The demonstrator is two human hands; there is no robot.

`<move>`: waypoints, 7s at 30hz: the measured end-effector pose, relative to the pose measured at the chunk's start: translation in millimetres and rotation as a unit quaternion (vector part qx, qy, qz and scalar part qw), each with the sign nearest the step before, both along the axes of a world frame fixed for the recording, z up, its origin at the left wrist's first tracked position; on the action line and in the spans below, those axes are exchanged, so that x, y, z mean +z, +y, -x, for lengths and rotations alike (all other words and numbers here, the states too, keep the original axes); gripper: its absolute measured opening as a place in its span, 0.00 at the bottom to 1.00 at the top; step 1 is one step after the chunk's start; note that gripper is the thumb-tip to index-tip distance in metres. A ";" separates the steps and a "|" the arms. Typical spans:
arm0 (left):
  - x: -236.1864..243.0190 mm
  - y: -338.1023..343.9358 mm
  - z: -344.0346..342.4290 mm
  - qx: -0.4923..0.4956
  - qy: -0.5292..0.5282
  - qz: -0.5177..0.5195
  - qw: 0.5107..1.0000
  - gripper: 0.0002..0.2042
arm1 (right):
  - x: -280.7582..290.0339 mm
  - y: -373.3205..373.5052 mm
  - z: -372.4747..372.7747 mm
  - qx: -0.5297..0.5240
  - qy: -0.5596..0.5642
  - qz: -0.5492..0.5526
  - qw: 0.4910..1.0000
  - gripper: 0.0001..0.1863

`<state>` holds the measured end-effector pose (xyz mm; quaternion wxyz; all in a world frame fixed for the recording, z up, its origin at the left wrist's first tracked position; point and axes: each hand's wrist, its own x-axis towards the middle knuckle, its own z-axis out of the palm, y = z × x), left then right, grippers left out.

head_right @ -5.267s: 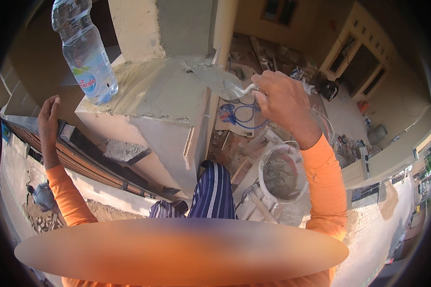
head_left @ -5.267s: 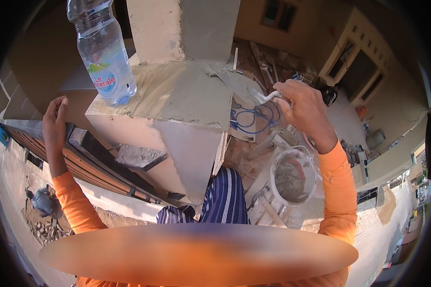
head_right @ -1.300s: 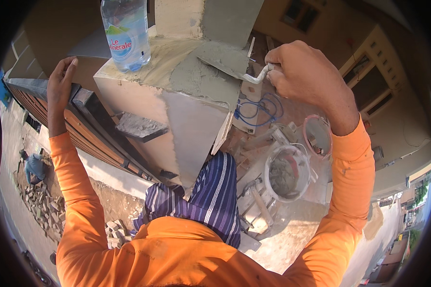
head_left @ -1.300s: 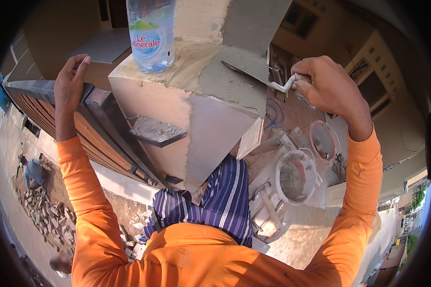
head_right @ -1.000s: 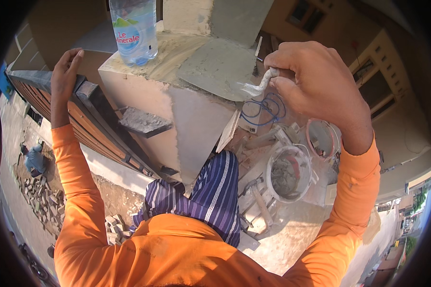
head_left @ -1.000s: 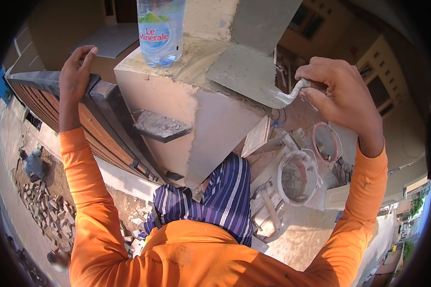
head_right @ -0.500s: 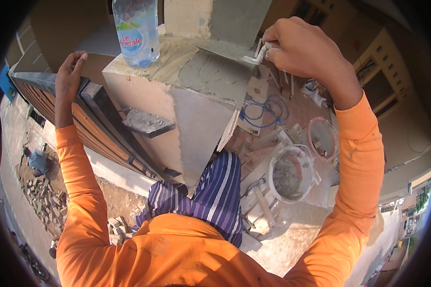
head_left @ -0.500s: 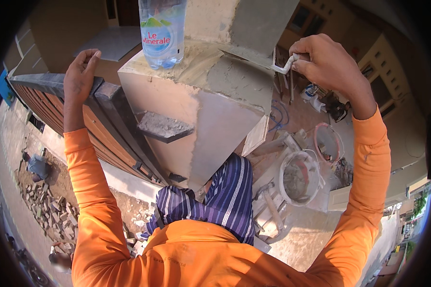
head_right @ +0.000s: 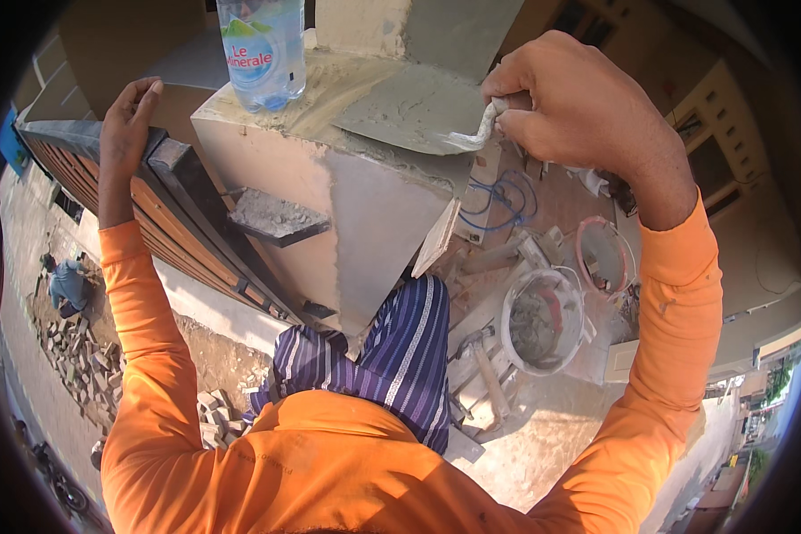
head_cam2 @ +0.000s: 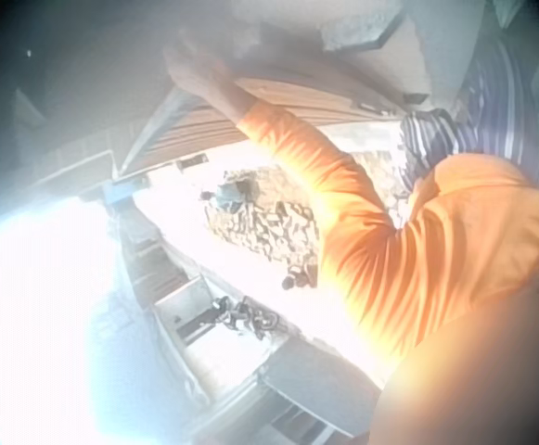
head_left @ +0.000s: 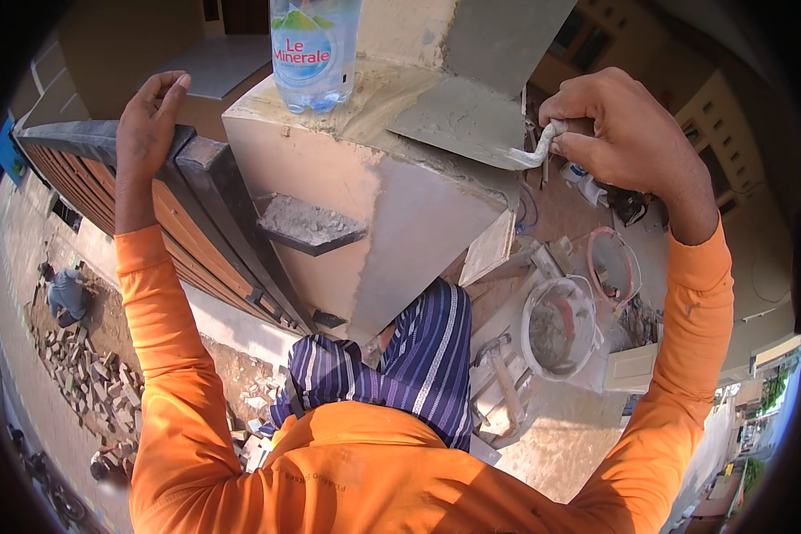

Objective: The person uses a hammer to tap a metal straightedge against a concrete pillar, then applies and smooths cement with a trowel. The person repeatedly scoops cement from a bucket and spreads it along the pillar's edge to create a smooth finish.

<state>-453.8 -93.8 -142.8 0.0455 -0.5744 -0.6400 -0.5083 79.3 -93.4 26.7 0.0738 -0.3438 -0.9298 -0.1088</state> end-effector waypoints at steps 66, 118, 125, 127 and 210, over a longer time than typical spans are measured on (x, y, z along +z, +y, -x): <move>-5.6 5.1 12.8 -0.035 -0.034 0.006 0.999 0.25 | -51.5 -84.9 -153.0 -0.141 0.093 0.123 0.978 0.24; 1.1 1.8 4.2 -0.006 0.001 0.017 1.000 0.24 | -17.9 -49.9 -61.8 -0.115 0.006 -0.075 0.991 0.17; -0.2 -0.8 1.0 0.004 -0.015 0.024 1.000 0.23 | -6.8 -43.5 -45.8 -0.119 0.080 -0.012 0.990 0.16; 0.5 -1.6 -0.1 0.011 -0.010 0.025 1.000 0.23 | -4.9 -46.7 -38.3 -0.090 0.060 -0.002 0.994 0.16; 0.8 0.5 -3.9 0.030 0.011 0.016 0.999 0.22 | -7.4 -37.8 -34.7 -0.071 -0.011 0.002 0.997 0.17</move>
